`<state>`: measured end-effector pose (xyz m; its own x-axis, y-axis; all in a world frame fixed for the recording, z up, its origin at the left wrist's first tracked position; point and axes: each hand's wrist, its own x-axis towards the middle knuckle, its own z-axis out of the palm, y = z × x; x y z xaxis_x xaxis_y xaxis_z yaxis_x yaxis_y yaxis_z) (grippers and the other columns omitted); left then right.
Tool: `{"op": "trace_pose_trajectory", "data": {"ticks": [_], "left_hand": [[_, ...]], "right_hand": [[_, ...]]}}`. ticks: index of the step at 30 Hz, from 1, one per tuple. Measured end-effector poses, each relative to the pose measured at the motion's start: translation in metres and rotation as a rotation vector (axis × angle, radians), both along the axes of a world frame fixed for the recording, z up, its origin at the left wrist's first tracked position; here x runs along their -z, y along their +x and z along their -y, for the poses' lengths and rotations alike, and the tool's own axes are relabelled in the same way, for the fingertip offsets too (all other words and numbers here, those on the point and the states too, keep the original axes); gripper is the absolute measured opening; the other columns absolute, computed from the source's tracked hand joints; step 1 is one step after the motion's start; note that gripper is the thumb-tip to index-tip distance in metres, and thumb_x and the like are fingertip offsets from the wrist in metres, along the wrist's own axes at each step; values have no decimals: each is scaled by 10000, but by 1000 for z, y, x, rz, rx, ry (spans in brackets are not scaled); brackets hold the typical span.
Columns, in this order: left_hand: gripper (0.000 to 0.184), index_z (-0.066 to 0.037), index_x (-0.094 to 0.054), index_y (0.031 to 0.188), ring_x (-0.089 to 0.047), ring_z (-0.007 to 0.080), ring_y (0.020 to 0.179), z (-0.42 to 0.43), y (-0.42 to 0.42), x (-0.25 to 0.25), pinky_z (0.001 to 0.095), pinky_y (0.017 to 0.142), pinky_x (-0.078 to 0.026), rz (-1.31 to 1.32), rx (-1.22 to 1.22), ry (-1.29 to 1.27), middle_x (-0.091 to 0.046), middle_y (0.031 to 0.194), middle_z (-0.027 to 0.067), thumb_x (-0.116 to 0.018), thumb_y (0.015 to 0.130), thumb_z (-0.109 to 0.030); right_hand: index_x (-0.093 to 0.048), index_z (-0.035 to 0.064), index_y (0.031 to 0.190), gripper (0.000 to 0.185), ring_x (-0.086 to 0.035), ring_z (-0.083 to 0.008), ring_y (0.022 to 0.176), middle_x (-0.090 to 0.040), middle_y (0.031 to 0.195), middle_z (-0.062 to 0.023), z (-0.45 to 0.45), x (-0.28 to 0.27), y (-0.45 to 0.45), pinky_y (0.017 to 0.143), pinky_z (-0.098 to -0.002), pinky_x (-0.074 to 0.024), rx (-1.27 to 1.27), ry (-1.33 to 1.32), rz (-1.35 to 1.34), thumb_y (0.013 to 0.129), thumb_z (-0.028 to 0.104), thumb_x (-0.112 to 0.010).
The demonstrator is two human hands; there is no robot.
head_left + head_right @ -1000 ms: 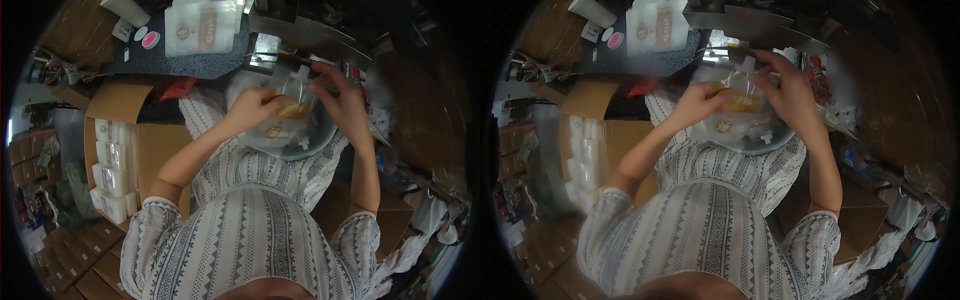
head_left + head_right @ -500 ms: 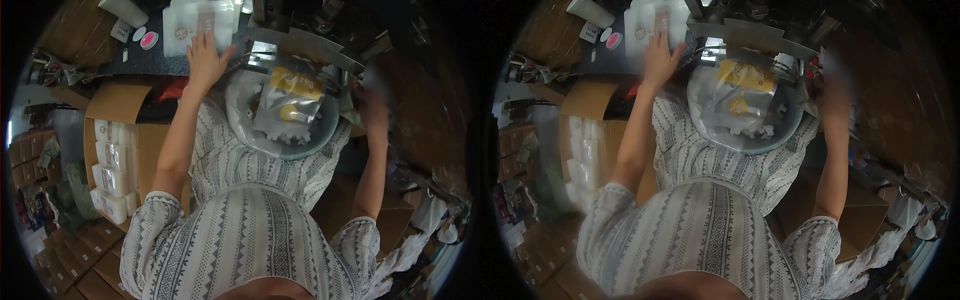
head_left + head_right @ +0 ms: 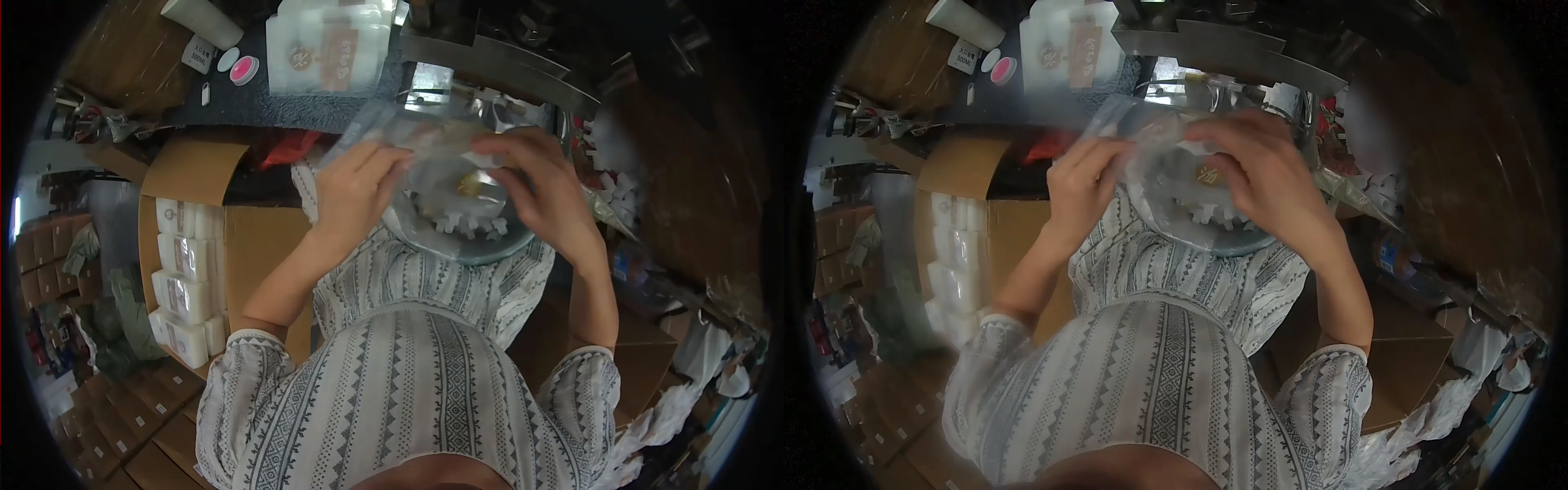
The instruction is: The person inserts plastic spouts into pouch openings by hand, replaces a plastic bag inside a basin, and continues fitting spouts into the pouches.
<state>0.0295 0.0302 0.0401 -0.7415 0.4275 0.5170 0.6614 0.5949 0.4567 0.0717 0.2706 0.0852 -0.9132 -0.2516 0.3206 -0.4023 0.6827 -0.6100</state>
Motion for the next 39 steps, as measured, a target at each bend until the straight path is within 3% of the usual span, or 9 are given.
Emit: {"op": "trace_pose_trajectory", "data": {"ticks": [6,13,17,21,22,24,32,35,39], "left_hand": [[122,-36,-656,905,-632,227,659,-26,-2,26,325,566,-481,491,265,79,-637,835,108,-661,832,-133],[294,89,-633,939,-662,138,763,-79,-53,38,238,601,-542,1331,123,677,-647,798,151,-629,894,-201],[295,78,-633,966,-668,187,717,-77,-57,45,286,596,-538,1336,125,664,-653,862,171,-626,893,-208],[530,8,-582,1157,-582,377,1035,-18,-106,46,419,846,-464,73,-79,209,-577,1182,211,-616,861,-431],[530,8,-582,1157,-582,377,1035,2,-106,55,419,846,-464,81,-81,204,-577,1182,211,-616,861,-431],[532,-19,-576,1153,-529,353,1105,29,-111,80,392,891,-427,-378,-314,-511,-562,1192,205,-635,832,-439],[145,-72,-655,941,-610,292,806,37,-23,28,351,661,-475,99,-295,-114,-620,870,79,-645,798,-101],[91,-56,-662,875,-609,285,710,20,-4,9,344,591,-470,-3,-226,-16,-606,800,91,-652,787,-77],[95,-48,-663,906,-612,297,689,3,1,15,352,602,-475,159,101,-7,-616,800,108,-641,821,-83]], "right_hand": [[-616,35,1126,284,-586,-217,1045,-629,1136,-104,-5,12,-8,897,-328,-453,-65,-438,538,843,19,-600],[-582,67,1192,355,-606,-251,1054,-616,1152,-138,-39,4,5,856,-323,-474,425,98,231,840,92,-623],[-642,61,1083,281,-615,-317,1005,-621,1131,-157,-77,31,1,815,-385,-486,808,593,247,804,52,-608],[-660,44,1031,264,-618,-357,955,-646,1059,-167,-115,79,-5,804,-418,-484,625,479,237,776,24,-597],[-653,41,1042,267,-634,-337,924,-655,1020,-169,-110,71,-1,794,-400,-489,598,430,236,783,20,-591],[-647,38,1052,270,-651,-318,893,-663,982,-171,-101,52,2,784,-382,-494,573,379,212,791,15,-585],[-624,21,1051,267,-647,-211,815,-658,968,-125,-2,-6,1,721,-304,-494,194,-227,298,789,33,-672],[-618,27,1047,278,-636,-196,802,-652,968,-102,21,3,-10,712,-312,-495,86,105,-59,783,68,-695],[-601,34,1049,291,-642,-274,852,-639,908,-137,21,3,-15,750,-365,-499,-95,-31,89,800,155,-689]]}}
